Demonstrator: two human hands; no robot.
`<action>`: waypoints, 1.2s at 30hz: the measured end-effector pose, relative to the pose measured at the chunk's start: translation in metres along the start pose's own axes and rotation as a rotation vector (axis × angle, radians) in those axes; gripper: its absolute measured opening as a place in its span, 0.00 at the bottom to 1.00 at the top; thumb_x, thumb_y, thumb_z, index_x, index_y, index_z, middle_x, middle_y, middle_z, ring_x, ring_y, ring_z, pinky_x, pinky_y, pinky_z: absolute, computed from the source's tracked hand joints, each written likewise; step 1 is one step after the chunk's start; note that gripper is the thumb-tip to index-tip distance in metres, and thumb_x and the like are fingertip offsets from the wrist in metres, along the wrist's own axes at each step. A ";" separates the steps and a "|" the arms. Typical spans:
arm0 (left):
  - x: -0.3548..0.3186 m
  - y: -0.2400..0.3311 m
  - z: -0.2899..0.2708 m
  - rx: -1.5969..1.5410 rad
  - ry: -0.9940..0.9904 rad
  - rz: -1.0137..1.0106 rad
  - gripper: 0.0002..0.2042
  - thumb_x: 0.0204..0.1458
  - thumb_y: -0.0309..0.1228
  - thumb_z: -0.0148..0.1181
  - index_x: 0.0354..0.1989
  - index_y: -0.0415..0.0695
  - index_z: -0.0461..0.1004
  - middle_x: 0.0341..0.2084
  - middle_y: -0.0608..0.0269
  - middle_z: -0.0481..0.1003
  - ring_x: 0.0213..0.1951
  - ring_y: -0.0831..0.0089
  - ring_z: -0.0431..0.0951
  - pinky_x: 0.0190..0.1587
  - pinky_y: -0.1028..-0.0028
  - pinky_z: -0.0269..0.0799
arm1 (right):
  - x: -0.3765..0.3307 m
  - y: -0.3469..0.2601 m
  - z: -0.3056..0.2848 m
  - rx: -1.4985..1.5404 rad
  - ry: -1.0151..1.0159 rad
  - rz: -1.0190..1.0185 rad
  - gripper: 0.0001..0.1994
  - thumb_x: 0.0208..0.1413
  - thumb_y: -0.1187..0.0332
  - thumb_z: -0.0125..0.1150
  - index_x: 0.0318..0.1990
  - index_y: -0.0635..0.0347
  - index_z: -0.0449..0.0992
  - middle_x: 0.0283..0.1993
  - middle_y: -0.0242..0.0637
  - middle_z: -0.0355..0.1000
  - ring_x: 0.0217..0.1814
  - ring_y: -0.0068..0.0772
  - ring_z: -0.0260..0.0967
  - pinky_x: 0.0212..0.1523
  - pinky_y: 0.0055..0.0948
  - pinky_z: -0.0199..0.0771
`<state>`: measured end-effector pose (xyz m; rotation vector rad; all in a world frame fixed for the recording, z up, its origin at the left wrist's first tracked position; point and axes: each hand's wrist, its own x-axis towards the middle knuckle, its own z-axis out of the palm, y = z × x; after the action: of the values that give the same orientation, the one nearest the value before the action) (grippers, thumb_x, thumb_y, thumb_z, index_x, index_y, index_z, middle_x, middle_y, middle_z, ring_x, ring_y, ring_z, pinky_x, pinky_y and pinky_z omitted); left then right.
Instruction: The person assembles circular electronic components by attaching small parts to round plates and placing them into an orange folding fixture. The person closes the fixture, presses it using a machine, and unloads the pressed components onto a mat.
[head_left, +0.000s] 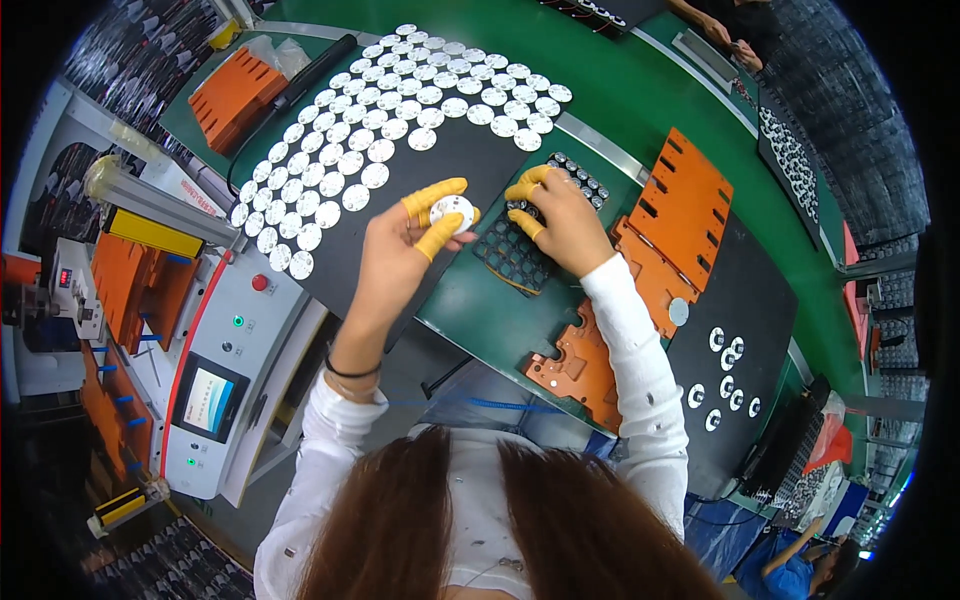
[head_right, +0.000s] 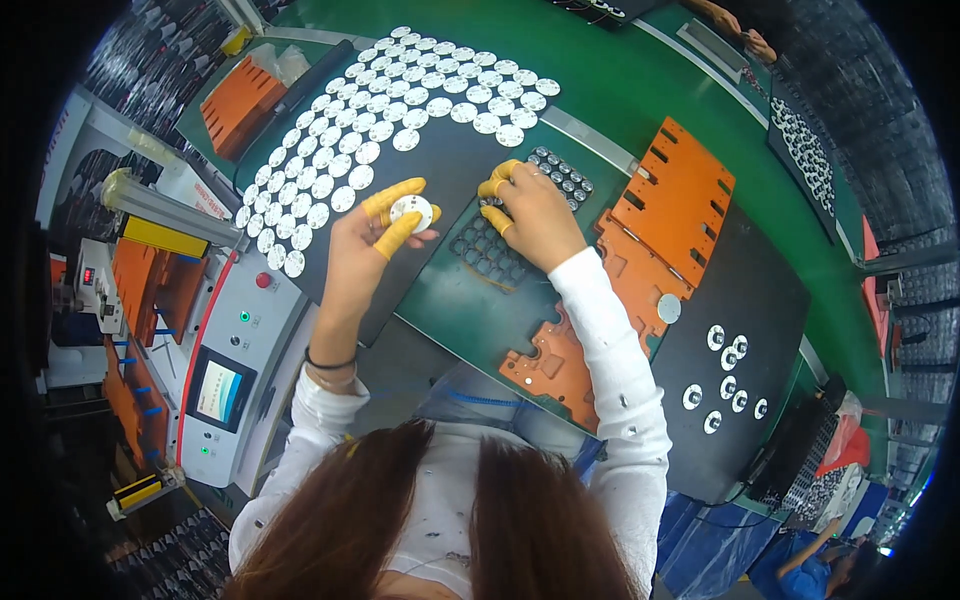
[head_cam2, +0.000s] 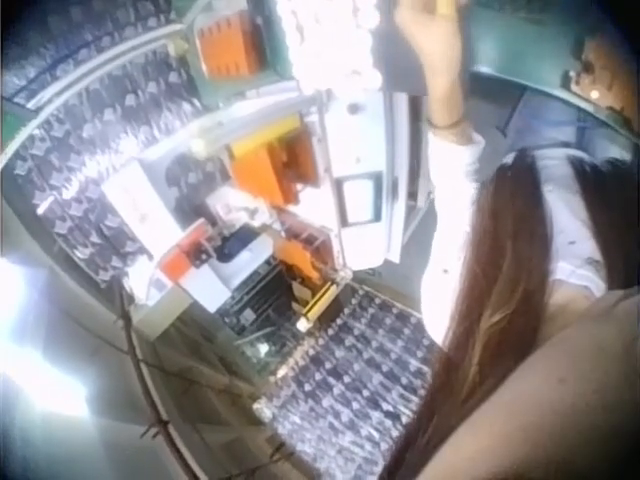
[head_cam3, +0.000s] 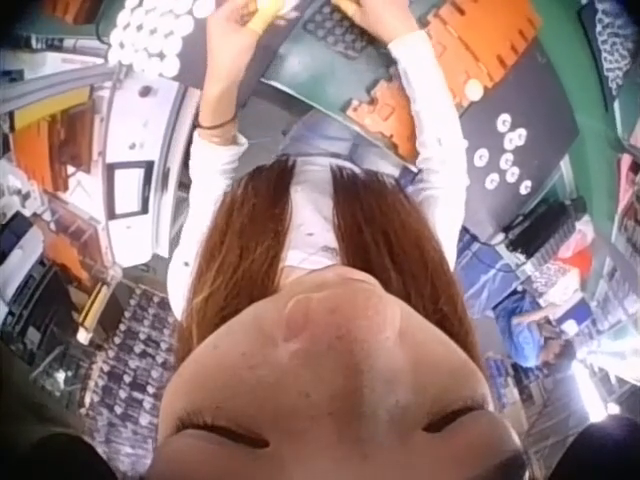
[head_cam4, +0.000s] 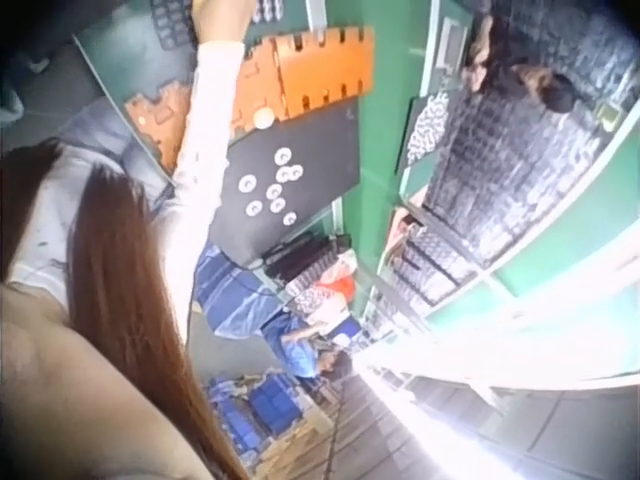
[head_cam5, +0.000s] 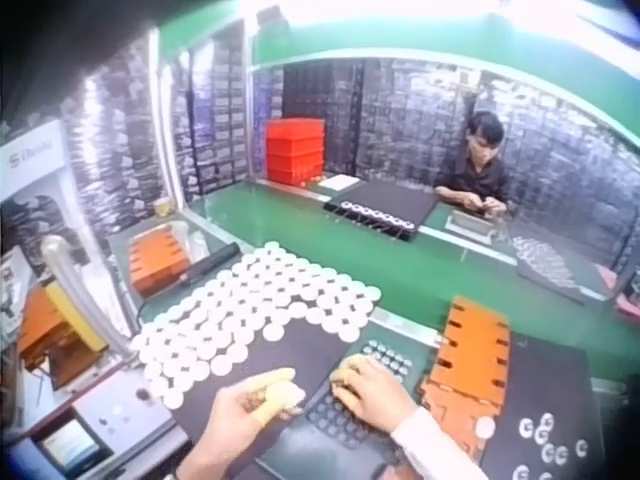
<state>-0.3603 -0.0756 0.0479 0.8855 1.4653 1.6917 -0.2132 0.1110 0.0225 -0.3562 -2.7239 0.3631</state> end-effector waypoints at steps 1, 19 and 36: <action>-0.008 0.002 0.004 0.004 0.010 -0.003 0.18 0.60 0.22 0.57 0.59 0.34 0.70 0.43 0.52 0.80 0.39 0.71 0.82 0.37 0.79 0.76 | -0.001 -0.010 -0.008 0.169 0.146 -0.011 0.12 0.50 0.70 0.68 0.42 0.61 0.79 0.45 0.40 0.72 0.49 0.43 0.70 0.48 0.36 0.73; -0.064 0.014 0.103 -0.325 -0.478 0.001 0.26 0.61 0.24 0.56 0.67 0.32 0.59 0.63 0.49 0.66 0.60 0.65 0.72 0.61 0.68 0.69 | -0.146 -0.095 -0.083 0.676 0.613 0.391 0.19 0.43 0.81 0.72 0.46 0.66 0.81 0.43 0.43 0.76 0.44 0.39 0.75 0.45 0.32 0.76; -0.067 -0.008 0.148 -0.253 -0.445 0.193 0.29 0.50 0.24 0.68 0.61 0.33 0.66 0.59 0.48 0.71 0.56 0.64 0.75 0.56 0.68 0.74 | -0.174 -0.088 -0.088 0.525 0.736 0.396 0.19 0.40 0.78 0.75 0.44 0.63 0.83 0.41 0.39 0.77 0.41 0.37 0.69 0.38 0.30 0.72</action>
<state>-0.1987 -0.0587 0.0551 1.1962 0.8740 1.6344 -0.0401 -0.0043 0.0710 -0.7070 -1.7552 0.8361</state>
